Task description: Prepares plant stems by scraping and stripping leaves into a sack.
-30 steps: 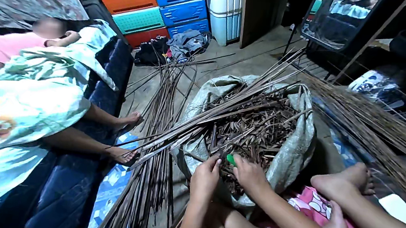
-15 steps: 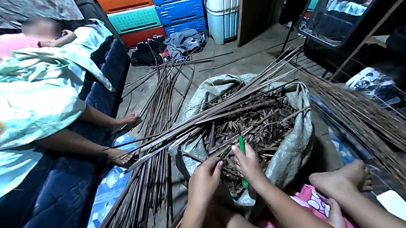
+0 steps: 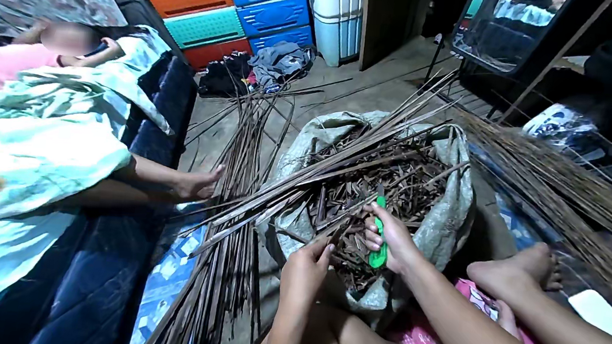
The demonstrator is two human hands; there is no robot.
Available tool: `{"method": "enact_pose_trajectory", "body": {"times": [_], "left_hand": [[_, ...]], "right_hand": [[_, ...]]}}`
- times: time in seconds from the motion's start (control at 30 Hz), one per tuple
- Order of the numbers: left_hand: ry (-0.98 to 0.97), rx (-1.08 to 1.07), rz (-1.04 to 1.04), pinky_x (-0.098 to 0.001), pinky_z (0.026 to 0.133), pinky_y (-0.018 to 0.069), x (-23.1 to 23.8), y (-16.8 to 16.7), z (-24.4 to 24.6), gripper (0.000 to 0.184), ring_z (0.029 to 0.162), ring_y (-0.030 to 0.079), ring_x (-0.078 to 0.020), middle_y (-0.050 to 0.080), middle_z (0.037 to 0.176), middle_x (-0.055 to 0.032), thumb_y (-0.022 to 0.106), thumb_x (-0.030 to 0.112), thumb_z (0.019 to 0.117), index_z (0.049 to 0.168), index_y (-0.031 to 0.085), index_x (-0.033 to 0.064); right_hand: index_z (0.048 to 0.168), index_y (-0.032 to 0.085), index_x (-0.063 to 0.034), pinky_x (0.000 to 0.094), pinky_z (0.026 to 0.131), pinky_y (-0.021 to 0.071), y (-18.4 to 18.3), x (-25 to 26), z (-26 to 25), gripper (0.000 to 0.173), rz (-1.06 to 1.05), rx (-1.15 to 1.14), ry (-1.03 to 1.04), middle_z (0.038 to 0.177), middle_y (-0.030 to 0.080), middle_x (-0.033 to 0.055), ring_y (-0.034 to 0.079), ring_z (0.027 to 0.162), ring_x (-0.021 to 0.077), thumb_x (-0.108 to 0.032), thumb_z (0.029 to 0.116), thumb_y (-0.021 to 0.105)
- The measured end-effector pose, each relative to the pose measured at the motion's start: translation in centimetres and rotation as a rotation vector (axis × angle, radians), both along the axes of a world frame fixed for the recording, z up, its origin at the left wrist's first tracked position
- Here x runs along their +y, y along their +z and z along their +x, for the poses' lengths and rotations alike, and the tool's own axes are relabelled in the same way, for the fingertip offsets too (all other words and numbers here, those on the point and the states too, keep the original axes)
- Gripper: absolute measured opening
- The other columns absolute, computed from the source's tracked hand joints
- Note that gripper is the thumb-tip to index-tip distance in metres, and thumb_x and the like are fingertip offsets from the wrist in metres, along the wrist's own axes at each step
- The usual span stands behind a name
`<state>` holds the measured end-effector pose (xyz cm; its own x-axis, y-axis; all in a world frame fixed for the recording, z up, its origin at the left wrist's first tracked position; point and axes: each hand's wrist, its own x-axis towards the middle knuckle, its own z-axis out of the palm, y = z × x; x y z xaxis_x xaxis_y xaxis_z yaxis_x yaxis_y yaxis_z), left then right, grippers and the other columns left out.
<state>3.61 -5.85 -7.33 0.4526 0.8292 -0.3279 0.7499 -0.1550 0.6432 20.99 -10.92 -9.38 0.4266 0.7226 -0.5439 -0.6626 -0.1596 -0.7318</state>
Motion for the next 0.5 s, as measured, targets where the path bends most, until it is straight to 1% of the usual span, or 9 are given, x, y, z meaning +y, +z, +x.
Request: {"method": "enact_pose_trajectory", "body": {"times": [0.03, 0.07, 0.1, 0.13, 0.17, 0.2, 0.27, 0.37, 0.5], "left_hand": [[0.013, 0.002, 0.008, -0.0499, 0.082, 0.0544, 0.0, 0.0, 0.1, 0.032, 0.083, 0.071, -0.0211, 0.077, 0.096, -0.0035, 0.056, 0.033, 0.1072, 0.129, 0.073, 0.017], [0.023, -0.007, 0.025, -0.0513, 0.085, 0.0542, 0.0, 0.0, 0.2, 0.031, 0.086, 0.072, -0.0224, 0.077, 0.096, -0.0045, 0.056, 0.032, 0.1069, 0.129, 0.073, 0.0166], [0.028, -0.014, 0.042, -0.0525, 0.087, 0.0544, 0.0, 0.0, 0.4, 0.031, 0.091, 0.073, -0.0238, 0.078, 0.098, -0.0057, 0.056, 0.03, 0.1069, 0.128, 0.074, 0.0162], [0.031, -0.016, 0.058, -0.0528, 0.09, 0.0545, -0.1, -0.1, 0.6, 0.031, 0.094, 0.073, -0.0248, 0.078, 0.101, -0.007, 0.056, 0.029, 0.107, 0.129, 0.073, 0.0155], [0.034, -0.013, 0.08, -0.0526, 0.091, 0.0545, -0.3, 0.0, 0.8, 0.031, 0.097, 0.073, -0.0258, 0.077, 0.104, -0.0084, 0.055, 0.028, 0.1071, 0.128, 0.073, 0.0143], [0.042, -0.009, 0.107, -0.0531, 0.091, 0.0542, -0.4, 0.0, 0.9, 0.03, 0.098, 0.072, -0.0272, 0.076, 0.105, -0.0104, 0.055, 0.025, 0.1068, 0.126, 0.074, 0.0124], [0.061, 0.01, 0.153, -0.0537, 0.09, 0.0531, -0.8, 0.3, 1.0, 0.03, 0.099, 0.071, -0.0289, 0.075, 0.108, -0.0119, 0.053, 0.022, 0.1065, 0.126, 0.074, 0.0122], [0.076, 0.023, 0.199, -0.0533, 0.09, 0.0536, -1.1, -0.1, 1.0, 0.031, 0.101, 0.071, -0.028, 0.075, 0.111, -0.01, 0.052, 0.022, 0.1063, 0.127, 0.075, 0.0154], [0.058, 0.069, 0.161, -0.0557, 0.088, 0.0529, -1.1, -0.1, 1.6, 0.03, 0.099, 0.071, -0.0299, 0.075, 0.105, -0.0121, 0.052, 0.024, 0.1073, 0.11, 0.078, 0.0093]], "right_hand": [[0.124, 0.051, -0.0056, 0.0192, 0.039, 0.0357, -0.2, -0.7, -0.2, 0.029, -0.041, -0.149, 0.036, 0.065, 0.04, -0.0039, 0.035, 0.042, 0.0046, -0.028, 0.1143, 0.036], [0.128, 0.05, -0.0022, 0.0223, 0.044, 0.0392, -0.4, -1.6, -0.8, 0.029, -0.085, -0.39, 0.122, 0.07, 0.043, -0.0006, 0.04, 0.048, 0.0071, -0.023, 0.114, 0.036], [0.133, 0.052, 0.0016, 0.0306, 0.056, 0.0469, -0.4, -2.6, -1.6, 0.032, -0.126, -0.65, 0.251, 0.08, 0.052, 0.0067, 0.051, 0.06, 0.0143, -0.018, 0.1118, 0.039], [0.137, 0.054, 0.0022, 0.0421, 0.074, 0.0548, 0.1, -3.6, -2.6, 0.035, -0.165, -0.868, 0.413, 0.097, 0.065, 0.0165, 0.064, 0.079, 0.0248, -0.017, 0.1099, 0.043], [0.142, 0.054, -0.0003, 0.0521, 0.085, 0.0568, 0.6, -4.3, -3.7, 0.04, -0.207, -1.04, 0.585, 0.109, 0.07, 0.0216, 0.071, 0.094, 0.0337, -0.02, 0.1091, 0.045], [0.146, 0.052, -0.0032, 0.0572, 0.088, 0.0565, 1.0, -4.7, -4.7, 0.042, -0.252, -1.166, 0.726, 0.113, 0.071, 0.023, 0.072, 0.1, 0.0389, -0.024, 0.1093, 0.045], [0.147, 0.048, -0.0063, 0.0579, 0.087, 0.0563, 1.7, -4.9, -6.2, 0.042, -0.336, -1.261, 0.863, 0.112, 0.071, 0.0227, 0.072, 0.101, 0.0413, -0.025, 0.1104, 0.042], [0.147, 0.047, -0.0054, 0.0546, 0.086, 0.0571, 2.2, -4.5, -6.8, 0.041, -0.456, -1.329, 0.908, 0.114, 0.07, 0.0228, 0.072, 0.103, 0.0411, -0.022, 0.1108, 0.04], [0.142, 0.05, -0.0028, 0.0535, 0.086, 0.0578, 1.6, -3.4, -6.1, 0.037, -0.537, -1.413, 0.886, 0.117, 0.069, 0.0236, 0.071, 0.107, 0.0404, -0.021, 0.1109, 0.04]]}}
